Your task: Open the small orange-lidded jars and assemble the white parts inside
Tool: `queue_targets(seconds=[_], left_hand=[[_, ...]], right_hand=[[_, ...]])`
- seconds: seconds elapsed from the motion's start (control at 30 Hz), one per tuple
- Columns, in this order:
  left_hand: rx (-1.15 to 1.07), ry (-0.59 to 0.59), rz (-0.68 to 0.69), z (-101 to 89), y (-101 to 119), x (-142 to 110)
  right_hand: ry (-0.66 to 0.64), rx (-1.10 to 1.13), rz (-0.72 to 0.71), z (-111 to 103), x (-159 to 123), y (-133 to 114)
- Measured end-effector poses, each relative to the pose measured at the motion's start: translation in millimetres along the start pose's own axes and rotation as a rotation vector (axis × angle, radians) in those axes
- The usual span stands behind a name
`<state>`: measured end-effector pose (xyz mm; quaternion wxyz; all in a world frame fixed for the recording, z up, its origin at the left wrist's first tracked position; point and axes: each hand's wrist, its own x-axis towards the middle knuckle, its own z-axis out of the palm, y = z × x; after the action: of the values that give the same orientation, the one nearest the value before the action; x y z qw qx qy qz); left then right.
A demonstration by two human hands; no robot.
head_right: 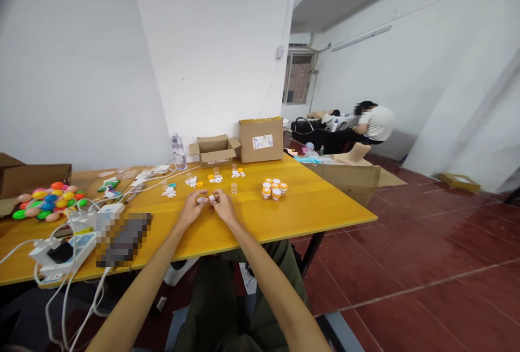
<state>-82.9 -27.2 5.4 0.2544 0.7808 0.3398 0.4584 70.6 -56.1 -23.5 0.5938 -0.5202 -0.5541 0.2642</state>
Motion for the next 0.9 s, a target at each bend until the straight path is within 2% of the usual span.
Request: queue_targets(seconds=[0.2, 0.4, 0.7, 0.9], left_hand=[[-0.042, -0.075, 0.02, -1.6, 5, 1], [-0.161, -0.04, -0.039, -3.0, 6, 2], [-0.266, -0.055, -0.086, -4.2, 14, 2], [-0.27, -0.075, -0.12, -6.2, 15, 2]], right_hand=[[-0.086, 0.115, 0.015, 2, -3, -6], [-0.078, 0.191, 0.091, 1, -3, -10], [-0.091, 0.032, 0.0, 0, -4, -16], [-0.023, -0.128, -0.077, 1, -3, -12]])
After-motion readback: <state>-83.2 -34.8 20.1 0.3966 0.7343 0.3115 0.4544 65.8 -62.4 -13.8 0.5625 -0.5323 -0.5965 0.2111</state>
